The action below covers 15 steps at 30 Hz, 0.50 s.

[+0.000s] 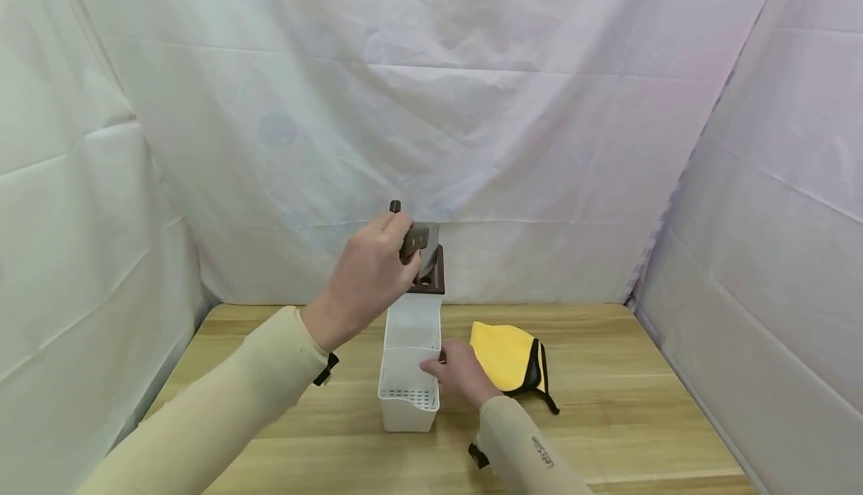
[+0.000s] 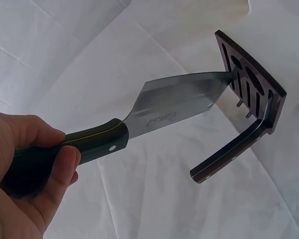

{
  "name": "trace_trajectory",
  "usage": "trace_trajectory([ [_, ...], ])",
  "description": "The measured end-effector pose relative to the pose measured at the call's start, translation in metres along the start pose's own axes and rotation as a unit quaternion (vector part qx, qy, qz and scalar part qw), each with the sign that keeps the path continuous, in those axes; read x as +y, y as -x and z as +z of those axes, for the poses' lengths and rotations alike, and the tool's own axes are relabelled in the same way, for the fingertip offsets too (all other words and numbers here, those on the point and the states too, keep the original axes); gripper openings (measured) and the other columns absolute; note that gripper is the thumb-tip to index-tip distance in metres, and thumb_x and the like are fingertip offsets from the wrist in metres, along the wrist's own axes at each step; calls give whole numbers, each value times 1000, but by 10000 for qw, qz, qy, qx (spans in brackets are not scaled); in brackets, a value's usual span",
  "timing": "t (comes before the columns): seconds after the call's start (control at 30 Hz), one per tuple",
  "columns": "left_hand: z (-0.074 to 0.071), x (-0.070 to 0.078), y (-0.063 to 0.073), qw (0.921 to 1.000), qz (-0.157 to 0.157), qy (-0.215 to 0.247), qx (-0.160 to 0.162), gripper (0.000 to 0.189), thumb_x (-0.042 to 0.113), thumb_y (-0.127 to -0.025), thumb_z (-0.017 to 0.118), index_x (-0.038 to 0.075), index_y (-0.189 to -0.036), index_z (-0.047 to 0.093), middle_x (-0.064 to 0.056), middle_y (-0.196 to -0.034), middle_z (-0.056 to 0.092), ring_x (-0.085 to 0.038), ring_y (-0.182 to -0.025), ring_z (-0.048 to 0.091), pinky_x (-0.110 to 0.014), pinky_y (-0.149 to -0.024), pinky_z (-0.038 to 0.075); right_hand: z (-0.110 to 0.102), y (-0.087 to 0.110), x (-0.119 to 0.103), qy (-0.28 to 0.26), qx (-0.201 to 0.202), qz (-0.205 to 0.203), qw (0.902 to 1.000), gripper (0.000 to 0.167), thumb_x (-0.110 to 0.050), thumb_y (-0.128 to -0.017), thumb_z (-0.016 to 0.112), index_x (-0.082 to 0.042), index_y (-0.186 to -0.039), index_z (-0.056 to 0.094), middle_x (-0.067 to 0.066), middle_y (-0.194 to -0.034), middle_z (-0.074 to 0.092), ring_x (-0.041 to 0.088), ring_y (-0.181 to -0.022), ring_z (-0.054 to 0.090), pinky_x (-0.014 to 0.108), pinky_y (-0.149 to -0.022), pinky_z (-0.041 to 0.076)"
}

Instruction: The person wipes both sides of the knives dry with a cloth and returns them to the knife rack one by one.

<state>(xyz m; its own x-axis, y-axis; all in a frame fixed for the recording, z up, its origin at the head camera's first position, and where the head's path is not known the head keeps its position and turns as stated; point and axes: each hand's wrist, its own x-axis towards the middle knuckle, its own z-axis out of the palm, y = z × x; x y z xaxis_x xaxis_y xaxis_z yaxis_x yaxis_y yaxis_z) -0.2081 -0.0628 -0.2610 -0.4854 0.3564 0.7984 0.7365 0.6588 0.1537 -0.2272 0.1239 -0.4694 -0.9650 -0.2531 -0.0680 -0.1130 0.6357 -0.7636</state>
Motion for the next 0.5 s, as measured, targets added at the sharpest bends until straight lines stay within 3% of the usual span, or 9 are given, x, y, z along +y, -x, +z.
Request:
trace_trajectory([
  [0.2,1,3,-3,9998,-127,90,-141,19,-5,-84,75,-2,-89,58,-12,-82,60,-22,-67,55,-32,-56,51,-2,1,7,-195,-112,-105,9997,21,-24,-99,72,-6,-109,75,5,-99,75,16,-87,69,34,-73,60],
  [0.5,5,4,-7,9999,2,72,-84,20,-6,-84,73,0,-84,55,-10,-77,56,-21,-65,51,-32,-55,47,-5,2,12,-268,-140,-238,9993,24,-22,-101,68,-2,-113,74,10,-103,75,18,-90,69,36,-74,60],
])
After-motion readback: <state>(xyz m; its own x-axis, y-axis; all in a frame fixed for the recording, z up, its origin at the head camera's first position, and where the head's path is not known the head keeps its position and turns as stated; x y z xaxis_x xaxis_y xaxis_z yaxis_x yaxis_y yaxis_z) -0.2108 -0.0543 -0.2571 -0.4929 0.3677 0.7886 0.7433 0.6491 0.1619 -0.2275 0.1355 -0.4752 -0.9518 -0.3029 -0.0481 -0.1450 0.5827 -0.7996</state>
